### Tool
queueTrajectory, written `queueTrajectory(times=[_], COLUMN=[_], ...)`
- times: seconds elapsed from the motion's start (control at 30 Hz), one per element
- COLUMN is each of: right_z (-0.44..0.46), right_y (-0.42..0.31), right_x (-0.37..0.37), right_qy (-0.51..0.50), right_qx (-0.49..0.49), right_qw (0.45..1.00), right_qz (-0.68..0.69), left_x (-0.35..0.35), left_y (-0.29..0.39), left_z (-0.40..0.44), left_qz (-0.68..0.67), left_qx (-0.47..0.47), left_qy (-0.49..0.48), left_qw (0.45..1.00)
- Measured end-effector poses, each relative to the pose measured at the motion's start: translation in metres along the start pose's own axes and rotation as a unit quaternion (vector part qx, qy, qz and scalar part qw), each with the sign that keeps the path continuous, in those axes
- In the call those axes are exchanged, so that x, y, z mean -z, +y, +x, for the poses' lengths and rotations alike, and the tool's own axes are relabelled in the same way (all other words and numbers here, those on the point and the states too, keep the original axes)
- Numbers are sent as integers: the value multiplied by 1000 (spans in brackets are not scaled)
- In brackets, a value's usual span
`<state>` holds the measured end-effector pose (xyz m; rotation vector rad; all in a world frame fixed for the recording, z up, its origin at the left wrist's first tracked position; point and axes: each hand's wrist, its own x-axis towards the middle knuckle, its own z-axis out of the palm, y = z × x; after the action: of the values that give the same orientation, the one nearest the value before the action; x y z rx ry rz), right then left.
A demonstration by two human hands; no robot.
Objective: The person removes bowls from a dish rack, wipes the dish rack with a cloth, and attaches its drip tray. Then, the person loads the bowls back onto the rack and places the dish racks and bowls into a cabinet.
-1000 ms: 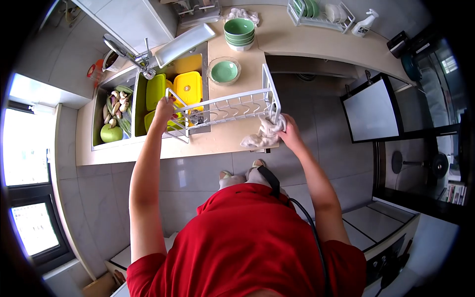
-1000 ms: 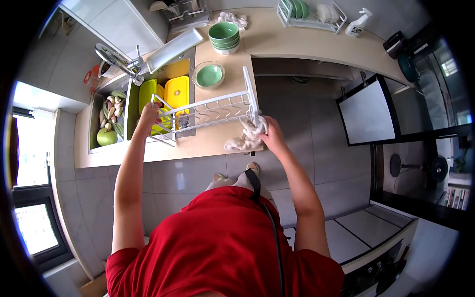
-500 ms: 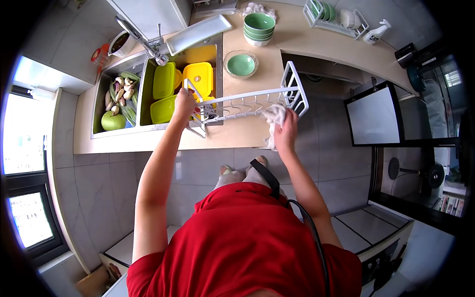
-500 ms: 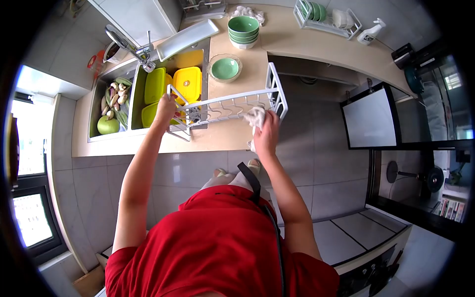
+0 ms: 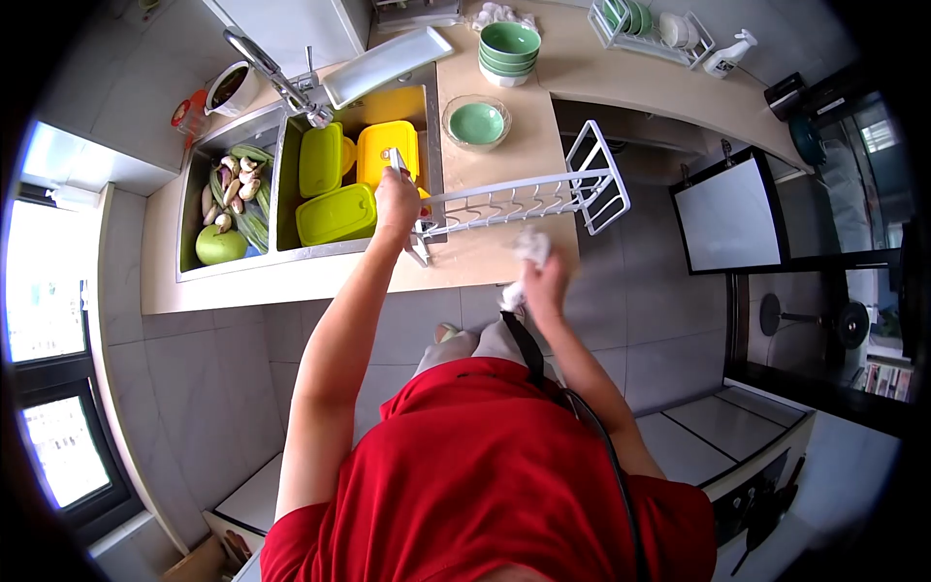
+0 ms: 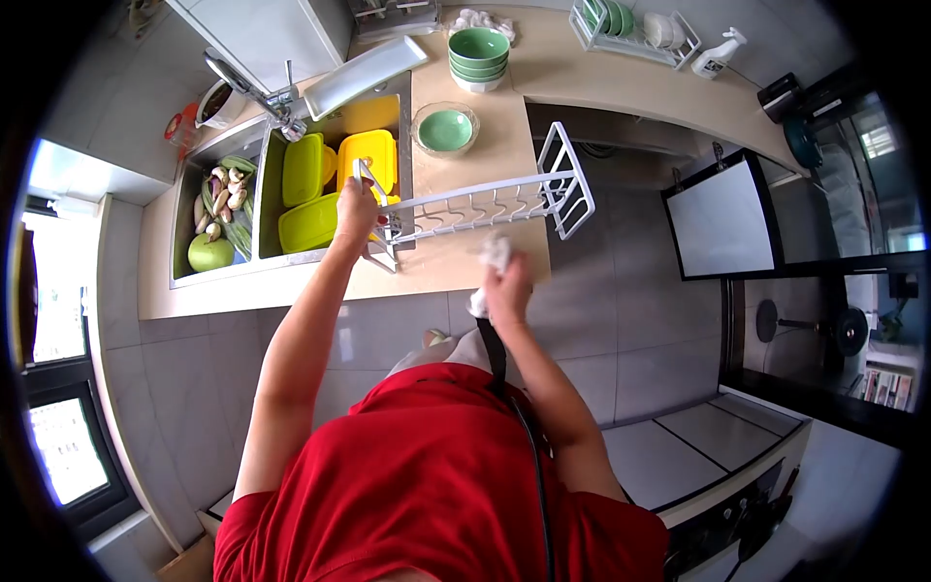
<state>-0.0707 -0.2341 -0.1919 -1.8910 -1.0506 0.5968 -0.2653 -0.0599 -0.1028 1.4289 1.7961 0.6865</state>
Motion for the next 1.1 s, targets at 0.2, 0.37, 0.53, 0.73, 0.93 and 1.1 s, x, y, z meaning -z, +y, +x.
queueTrajectory(times=[0.2,0.37,0.53,0.73,0.93,1.1], right_z=[42,35,9,70,73,36], right_y=[-3,-17,1,16,24,20], right_x=[17,21,6,36,35,45], right_qy=[87,2,-56,121,67,-94], right_qx=[177,151,171,40,157,187], right_qw=[972,971,968,989,978,958], right_qz=[-129,-186,-174,76,-124,-194], left_x=[3,5,-5,-4,-2,-9], left_y=[7,12,5,-2,9,1], left_z=[-1,-8,-5,5,-3,11], left_qz=[9,-11,-9,47,5,6], left_qx=[0,4,2,-59,-2,5], left_qy=[-18,-4,30,40,23,20], left_qw=[1000,1000,1000,996,1000,1000])
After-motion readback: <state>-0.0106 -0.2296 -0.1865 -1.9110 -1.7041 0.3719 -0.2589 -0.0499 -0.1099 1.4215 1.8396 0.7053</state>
